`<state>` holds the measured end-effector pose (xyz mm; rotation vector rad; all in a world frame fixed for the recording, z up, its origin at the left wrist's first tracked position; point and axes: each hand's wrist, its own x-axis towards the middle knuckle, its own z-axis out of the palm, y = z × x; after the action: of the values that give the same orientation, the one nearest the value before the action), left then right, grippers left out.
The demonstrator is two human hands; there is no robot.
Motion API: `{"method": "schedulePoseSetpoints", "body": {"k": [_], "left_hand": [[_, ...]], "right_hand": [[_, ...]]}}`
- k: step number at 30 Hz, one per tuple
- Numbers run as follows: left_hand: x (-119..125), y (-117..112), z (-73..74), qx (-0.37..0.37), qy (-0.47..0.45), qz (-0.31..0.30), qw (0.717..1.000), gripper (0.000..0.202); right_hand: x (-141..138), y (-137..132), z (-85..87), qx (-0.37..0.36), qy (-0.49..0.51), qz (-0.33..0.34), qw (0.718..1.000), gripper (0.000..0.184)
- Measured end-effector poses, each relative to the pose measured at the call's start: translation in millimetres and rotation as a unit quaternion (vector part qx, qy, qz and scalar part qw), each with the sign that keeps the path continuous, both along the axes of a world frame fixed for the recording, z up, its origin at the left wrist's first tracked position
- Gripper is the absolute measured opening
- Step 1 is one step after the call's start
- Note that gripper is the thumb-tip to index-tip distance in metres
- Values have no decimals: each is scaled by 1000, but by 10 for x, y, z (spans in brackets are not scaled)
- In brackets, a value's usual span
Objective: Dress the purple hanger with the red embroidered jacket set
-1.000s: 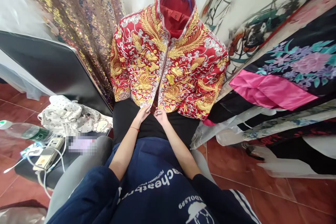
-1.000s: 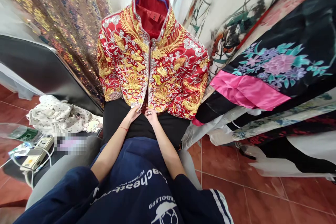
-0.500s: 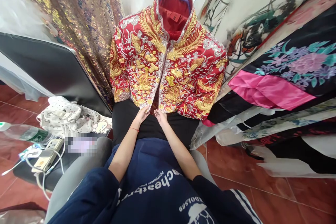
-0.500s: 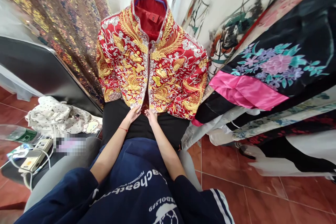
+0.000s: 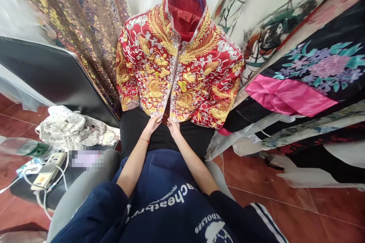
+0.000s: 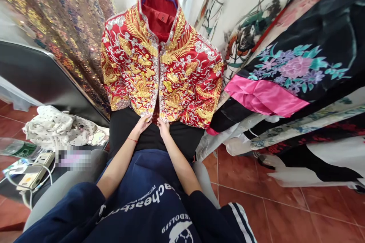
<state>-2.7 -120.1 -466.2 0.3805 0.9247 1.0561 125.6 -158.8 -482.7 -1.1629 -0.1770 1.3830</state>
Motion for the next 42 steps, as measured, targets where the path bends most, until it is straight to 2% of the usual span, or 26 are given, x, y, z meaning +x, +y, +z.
{"method": "schedulePoseSetpoints", "body": {"k": [5,7,10,16,30,37,42], "left_hand": [[2,-17,8,9,3,-10,1000,23],[5,-25,9,18,3,-15,1000,25],[14,-41,18,37,-2,-26,999,27],[18,-65,37,66,-14,-52,996,28],[7,-97,89,64,-24,-70,995,33],[19,-109,108,68,-16,-67,995,33],[92,-159,80,73,0,-34,997,33]], "right_hand": [[2,-13,48,16,7,-9,1000,15],[-9,-24,70,25,11,-6,1000,20],[-44,-44,111,41,19,9,999,27],[-114,-87,192,61,41,52,996,26],[-73,-93,200,63,55,72,994,22],[-72,-78,196,64,48,66,995,23],[-49,-66,205,67,49,51,995,21]]}}
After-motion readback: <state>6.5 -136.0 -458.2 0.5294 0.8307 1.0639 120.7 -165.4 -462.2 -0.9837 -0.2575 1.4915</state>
